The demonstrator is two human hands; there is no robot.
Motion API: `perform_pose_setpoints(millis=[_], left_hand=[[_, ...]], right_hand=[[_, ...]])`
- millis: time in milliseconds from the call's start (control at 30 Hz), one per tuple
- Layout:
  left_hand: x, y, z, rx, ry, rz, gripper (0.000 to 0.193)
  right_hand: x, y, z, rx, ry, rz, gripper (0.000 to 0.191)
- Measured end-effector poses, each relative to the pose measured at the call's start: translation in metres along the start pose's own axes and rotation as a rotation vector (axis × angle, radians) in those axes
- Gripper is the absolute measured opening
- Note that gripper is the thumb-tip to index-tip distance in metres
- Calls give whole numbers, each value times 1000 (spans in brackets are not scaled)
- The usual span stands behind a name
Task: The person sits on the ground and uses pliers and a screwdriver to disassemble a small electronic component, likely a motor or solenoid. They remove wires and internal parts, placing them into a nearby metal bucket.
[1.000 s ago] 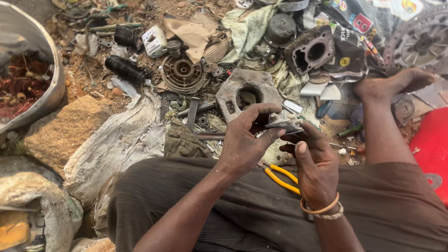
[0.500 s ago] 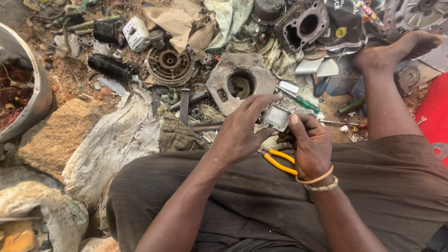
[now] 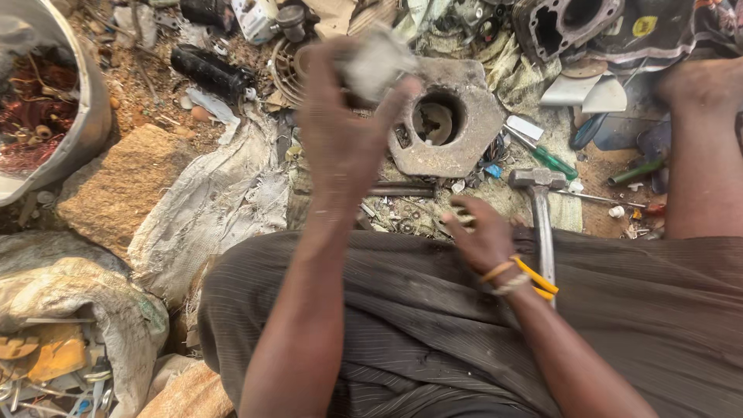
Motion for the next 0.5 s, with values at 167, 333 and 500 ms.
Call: perform_pose_setpoints(millis=[167,333,500], left_hand=[[2,-74,15,-391,-42,-202,54],[-2,-94,14,-599,-68,-259,55],[7,-119,29,-655,-111,-366,58]], right_hand=[[9,69,96,-138,-593,102,37],[64,101,187,-575,-923,-127,31],[120,127,206,-874,-888,58,19]])
Point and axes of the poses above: each hand's wrist, its own x-axis towards the middle knuckle, its own y-axis out of the palm, z = x × y, the point moved 9 cm from there along x, towards the middle knuckle, and after that the axes turned 9 degrees about x, right-handed, at the moved point
